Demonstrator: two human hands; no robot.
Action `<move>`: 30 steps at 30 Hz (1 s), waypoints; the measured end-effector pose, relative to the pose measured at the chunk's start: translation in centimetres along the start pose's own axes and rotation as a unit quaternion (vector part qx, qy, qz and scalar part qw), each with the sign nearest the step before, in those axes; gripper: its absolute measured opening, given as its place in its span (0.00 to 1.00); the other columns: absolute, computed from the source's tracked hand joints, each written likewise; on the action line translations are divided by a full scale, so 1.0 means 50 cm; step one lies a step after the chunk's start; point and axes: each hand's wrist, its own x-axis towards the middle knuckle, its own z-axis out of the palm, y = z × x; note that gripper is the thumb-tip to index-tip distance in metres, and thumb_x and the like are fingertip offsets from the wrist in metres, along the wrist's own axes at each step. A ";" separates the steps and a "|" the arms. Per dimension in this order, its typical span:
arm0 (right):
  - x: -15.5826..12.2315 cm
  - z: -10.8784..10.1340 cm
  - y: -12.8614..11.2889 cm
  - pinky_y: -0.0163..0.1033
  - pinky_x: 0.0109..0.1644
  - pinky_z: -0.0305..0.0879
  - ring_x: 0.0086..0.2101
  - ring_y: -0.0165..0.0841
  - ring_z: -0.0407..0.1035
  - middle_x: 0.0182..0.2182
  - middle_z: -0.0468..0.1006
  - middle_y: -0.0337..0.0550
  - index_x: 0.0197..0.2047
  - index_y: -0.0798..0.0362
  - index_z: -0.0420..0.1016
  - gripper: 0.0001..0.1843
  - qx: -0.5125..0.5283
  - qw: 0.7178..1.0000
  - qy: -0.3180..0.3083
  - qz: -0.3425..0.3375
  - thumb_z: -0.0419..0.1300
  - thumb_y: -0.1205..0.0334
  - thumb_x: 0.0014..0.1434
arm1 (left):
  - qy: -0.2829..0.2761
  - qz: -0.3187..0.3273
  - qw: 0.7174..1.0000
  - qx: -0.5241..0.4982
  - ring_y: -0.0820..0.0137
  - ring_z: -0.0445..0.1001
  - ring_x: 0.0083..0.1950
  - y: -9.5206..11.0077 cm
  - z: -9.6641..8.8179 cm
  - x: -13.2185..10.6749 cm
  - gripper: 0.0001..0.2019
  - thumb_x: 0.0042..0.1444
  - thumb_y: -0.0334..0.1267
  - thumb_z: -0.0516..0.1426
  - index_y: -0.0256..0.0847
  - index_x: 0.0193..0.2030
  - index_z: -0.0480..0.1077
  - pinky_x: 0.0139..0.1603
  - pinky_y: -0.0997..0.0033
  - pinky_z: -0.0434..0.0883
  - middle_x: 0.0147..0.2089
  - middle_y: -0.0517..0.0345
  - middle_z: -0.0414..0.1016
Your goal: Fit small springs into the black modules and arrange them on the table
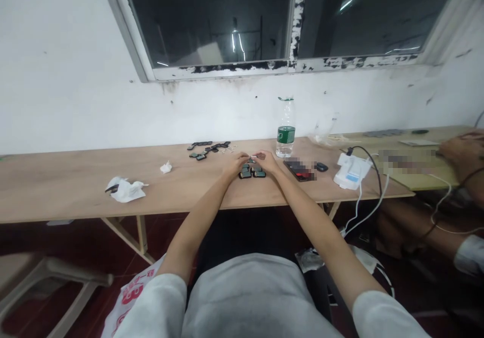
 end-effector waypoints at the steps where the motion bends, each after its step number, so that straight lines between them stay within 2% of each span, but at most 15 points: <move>1: 0.000 0.001 0.000 0.47 0.50 0.79 0.41 0.42 0.81 0.40 0.86 0.51 0.39 0.53 0.80 0.20 0.009 1.000 0.000 0.002 0.74 0.46 0.54 | 0.001 -0.003 1.000 -0.003 0.56 0.74 0.63 0.000 0.000 0.000 0.14 0.69 0.34 0.54 0.43 0.54 0.80 0.69 0.53 0.68 0.60 0.46 0.77; 5: 0.000 0.001 -0.001 0.47 0.50 0.80 0.43 0.44 0.81 0.41 0.86 0.53 0.38 0.54 0.80 0.24 0.041 0.999 -0.001 0.010 0.75 0.43 0.50 | -0.008 -0.006 1.000 0.001 0.58 0.71 0.68 -0.003 -0.001 -0.002 0.17 0.68 0.32 0.53 0.48 0.57 0.79 0.72 0.53 0.66 0.65 0.50 0.75; 13: -0.002 -0.007 -0.013 0.46 0.46 0.81 0.42 0.45 0.82 0.40 0.87 0.54 0.38 0.55 0.81 0.26 0.078 0.996 0.000 0.035 0.78 0.42 0.48 | 0.004 0.024 0.999 0.031 0.61 0.71 0.68 -0.011 0.001 -0.002 0.24 0.62 0.23 0.51 0.43 0.60 0.77 0.72 0.55 0.67 0.66 0.50 0.75; 18: -0.002 -0.004 -0.008 0.45 0.45 0.81 0.39 0.42 0.82 0.38 0.87 0.50 0.36 0.54 0.82 0.26 0.129 0.991 -0.007 0.044 0.80 0.44 0.44 | 0.027 0.056 0.996 0.062 0.62 0.73 0.66 -0.015 0.005 -0.004 0.25 0.63 0.21 0.49 0.41 0.61 0.76 0.71 0.56 0.69 0.65 0.49 0.77; 24: 0.001 -0.004 -0.007 0.44 0.43 0.81 0.36 0.39 0.81 0.36 0.86 0.49 0.35 0.55 0.81 0.22 0.148 0.987 0.004 0.067 0.80 0.50 0.46 | 0.031 0.067 0.994 0.075 0.62 0.74 0.66 -0.002 0.005 -0.005 0.21 0.69 0.26 0.49 0.41 0.63 0.75 0.70 0.57 0.71 0.65 0.48 0.76; 30: 0.000 -0.002 -0.006 0.42 0.43 0.79 0.35 0.38 0.80 0.36 0.85 0.48 0.36 0.55 0.81 0.20 0.131 0.990 0.002 0.060 0.79 0.51 0.48 | 0.042 0.037 0.998 0.018 0.60 0.76 0.63 -0.005 0.009 -0.005 0.16 0.73 0.34 0.51 0.41 0.60 0.76 0.68 0.56 0.72 0.62 0.46 0.78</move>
